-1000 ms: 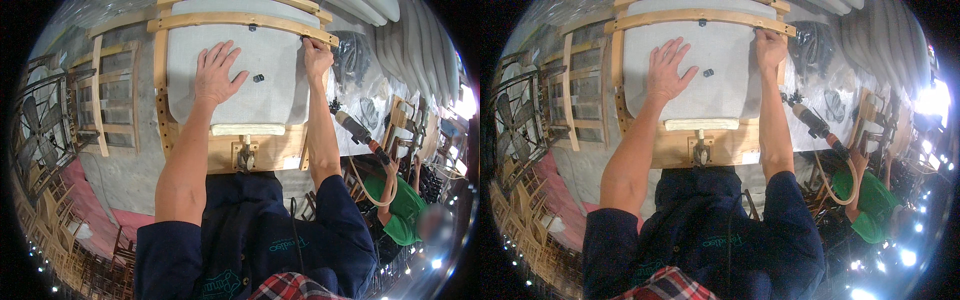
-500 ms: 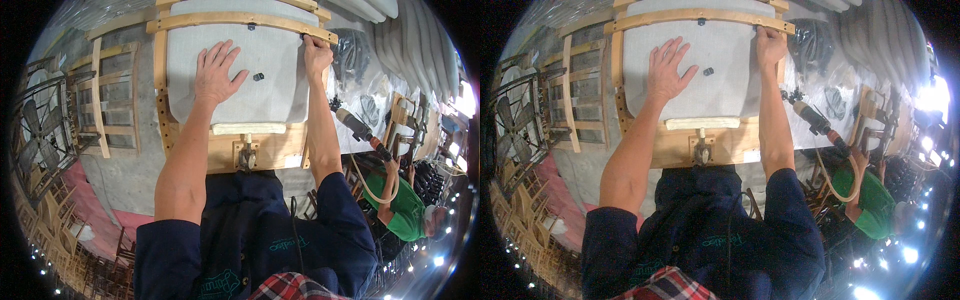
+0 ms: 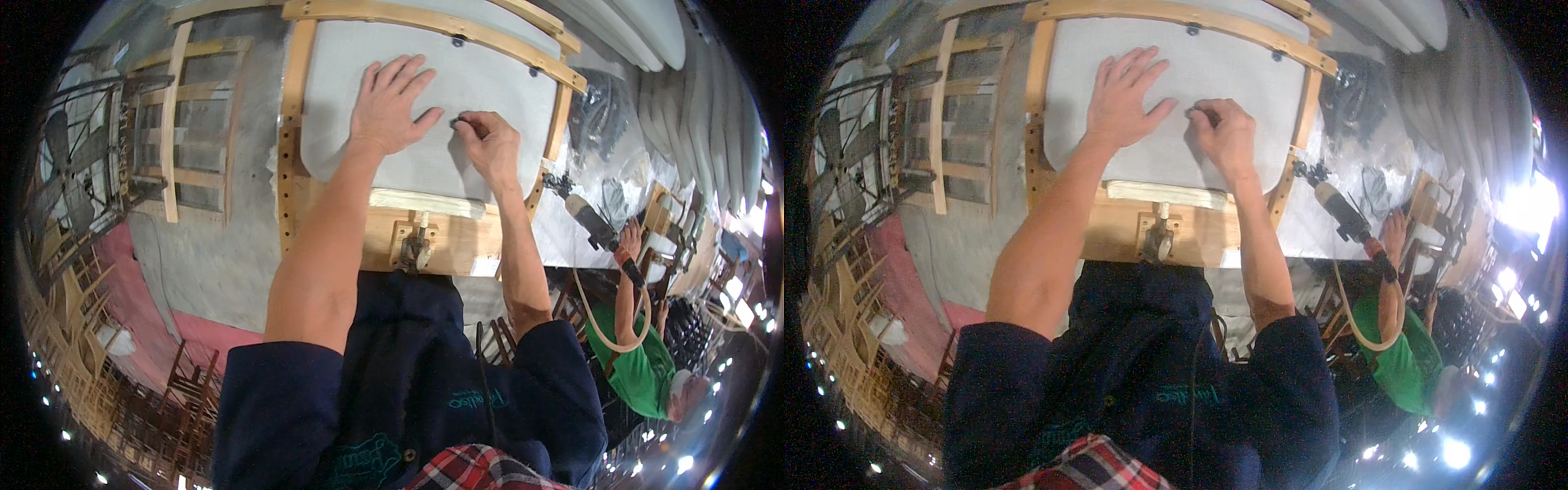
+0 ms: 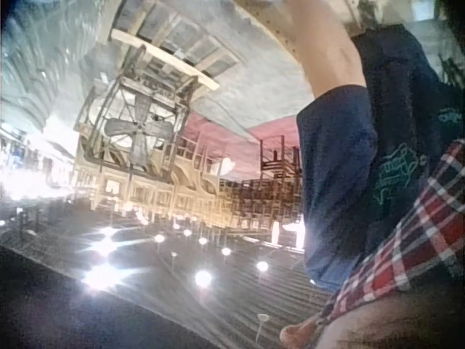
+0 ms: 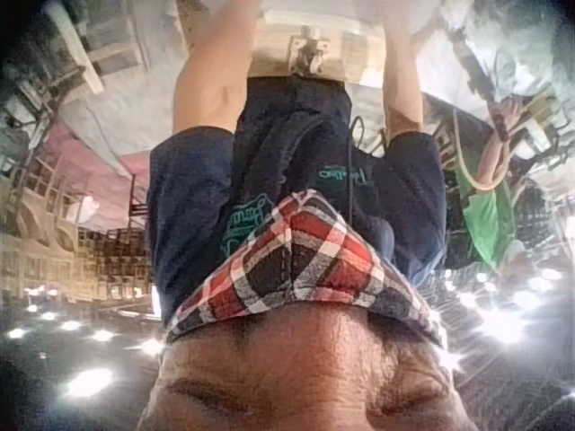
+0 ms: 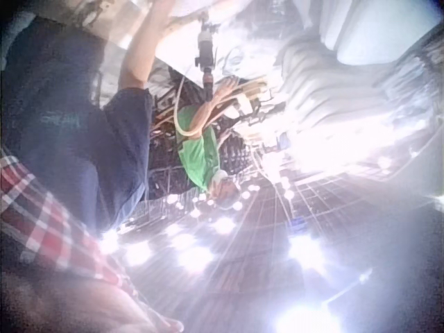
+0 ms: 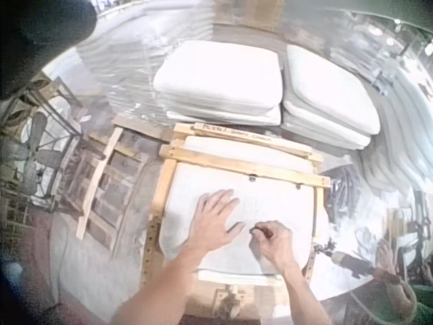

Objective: The person places a white cushion onto a wooden chair frame, secures it with a clamp, and uses a pneumatic drill to fasten screws into the frame. The person repeats this process for a second cushion, handling the clamp and drill with both hands.

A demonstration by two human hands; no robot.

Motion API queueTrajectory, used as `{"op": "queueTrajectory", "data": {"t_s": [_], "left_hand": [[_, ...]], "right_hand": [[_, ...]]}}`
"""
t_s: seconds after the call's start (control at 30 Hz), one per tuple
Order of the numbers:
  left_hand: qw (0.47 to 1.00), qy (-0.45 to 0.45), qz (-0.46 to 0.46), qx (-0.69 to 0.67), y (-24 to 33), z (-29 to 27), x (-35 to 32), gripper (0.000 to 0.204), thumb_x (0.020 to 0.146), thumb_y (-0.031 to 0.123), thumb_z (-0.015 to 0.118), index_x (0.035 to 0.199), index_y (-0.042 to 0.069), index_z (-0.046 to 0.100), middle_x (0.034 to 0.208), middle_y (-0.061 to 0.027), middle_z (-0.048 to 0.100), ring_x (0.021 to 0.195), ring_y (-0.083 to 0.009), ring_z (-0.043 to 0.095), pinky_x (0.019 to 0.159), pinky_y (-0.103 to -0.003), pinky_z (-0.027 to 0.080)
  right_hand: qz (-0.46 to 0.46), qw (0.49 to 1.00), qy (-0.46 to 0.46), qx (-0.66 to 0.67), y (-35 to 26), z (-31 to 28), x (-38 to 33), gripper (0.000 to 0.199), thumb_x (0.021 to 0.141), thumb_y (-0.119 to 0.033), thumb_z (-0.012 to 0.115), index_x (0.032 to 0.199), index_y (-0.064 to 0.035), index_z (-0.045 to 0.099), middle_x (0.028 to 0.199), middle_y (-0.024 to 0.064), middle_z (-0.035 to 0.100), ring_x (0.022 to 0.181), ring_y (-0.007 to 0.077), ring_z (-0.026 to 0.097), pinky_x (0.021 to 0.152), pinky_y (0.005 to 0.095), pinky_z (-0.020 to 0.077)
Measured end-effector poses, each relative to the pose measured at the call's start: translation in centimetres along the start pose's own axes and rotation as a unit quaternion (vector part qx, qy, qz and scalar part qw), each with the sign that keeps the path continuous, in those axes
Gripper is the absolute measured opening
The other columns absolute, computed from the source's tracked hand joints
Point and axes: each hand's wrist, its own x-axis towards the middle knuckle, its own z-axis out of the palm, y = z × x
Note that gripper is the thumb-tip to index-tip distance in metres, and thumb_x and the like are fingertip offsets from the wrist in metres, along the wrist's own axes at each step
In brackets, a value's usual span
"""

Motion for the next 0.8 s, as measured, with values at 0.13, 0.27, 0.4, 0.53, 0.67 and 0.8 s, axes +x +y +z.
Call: {"op": "queueTrajectory", "data": {"t_s": [0.13,0.27,0.4,0.53,0.67,0.8], "left_hand": [[1.0,0.011,0.001,-0.012,0.0,-0.1,0.0,0.063,0.09,0.051,0.064,0.143,0.017,0.056,0.157,-0.0021,0.045,0.147,-0.021,0.033,0.123,-0.048,0.021],[0.997,-0.05,-0.02,0.048,0.3,-0.6,0.0,0.065,0.094,0.056,0.056,0.146,0.017,0.054,0.156,-0.0027,0.045,0.147,-0.0215,0.032,0.125,-0.048,0.016],[0.986,-0.134,-0.043,0.089,0.9,-1.8,0.5,0.067,0.096,0.058,0.05,0.147,0.015,0.054,0.153,-0.0047,0.049,0.146,-0.0226,0.033,0.125,-0.047,0.015],[0.987,-0.137,-0.044,0.068,0.7,-1.9,0.4,0.066,0.096,0.058,0.05,0.144,0.013,0.057,0.149,-0.0052,0.053,0.145,-0.0243,0.035,0.124,-0.047,0.015],[0.988,-0.132,-0.046,0.064,0.5,-1.6,0.2,0.065,0.096,0.057,0.051,0.141,0.011,0.059,0.146,-0.0055,0.057,0.144,-0.0265,0.036,0.124,-0.048,0.015],[0.982,-0.177,-0.048,0.054,0.7,-2.5,0.7,0.066,0.096,0.059,0.05,0.141,0.011,0.06,0.146,-0.0051,0.057,0.143,-0.0275,0.036,0.124,-0.048,0.014]], "right_hand": [[0.002,0.994,0.08,0.076,-2.2,0.5,3.7,0.016,0.084,-0.013,0.078,0.096,-0.002,0.078,0.091,0.0144,0.075,0.075,0.0227,0.073,0.071,0.0328,0.0569],[-0.136,0.99,0.034,-0.029,-7.5,2.5,9.2,0.018,0.085,-0.017,0.076,0.096,-0.0037,0.078,0.091,0.0128,0.073,0.078,0.0255,0.072,0.072,0.0348,0.0562],[-0.251,0.961,0.044,-0.107,-8.5,7.2,13.7,0.017,0.086,-0.022,0.076,0.097,-0.0101,0.08,0.092,0.0093,0.072,0.08,0.0271,0.069,0.074,0.0368,0.0558],[-0.306,0.939,0.053,-0.145,-9.0,10.4,15.9,0.016,0.084,-0.023,0.078,0.095,-0.0133,0.081,0.095,0.0066,0.071,0.089,0.0268,0.069,0.076,0.0398,0.0556],[-0.3,0.937,0.08,-0.159,-8.3,12.2,16.7,0.014,0.082,-0.023,0.08,0.092,-0.014,0.079,0.093,0.0053,0.07,0.087,0.0272,0.068,0.076,0.0402,0.0556],[-0.267,0.949,0.074,-0.149,-7.8,12.2,17.1,0.016,0.079,-0.024,0.081,0.09,-0.013,0.077,0.091,0.0054,0.07,0.085,0.0279,0.068,0.076,0.0402,0.0556]]}}
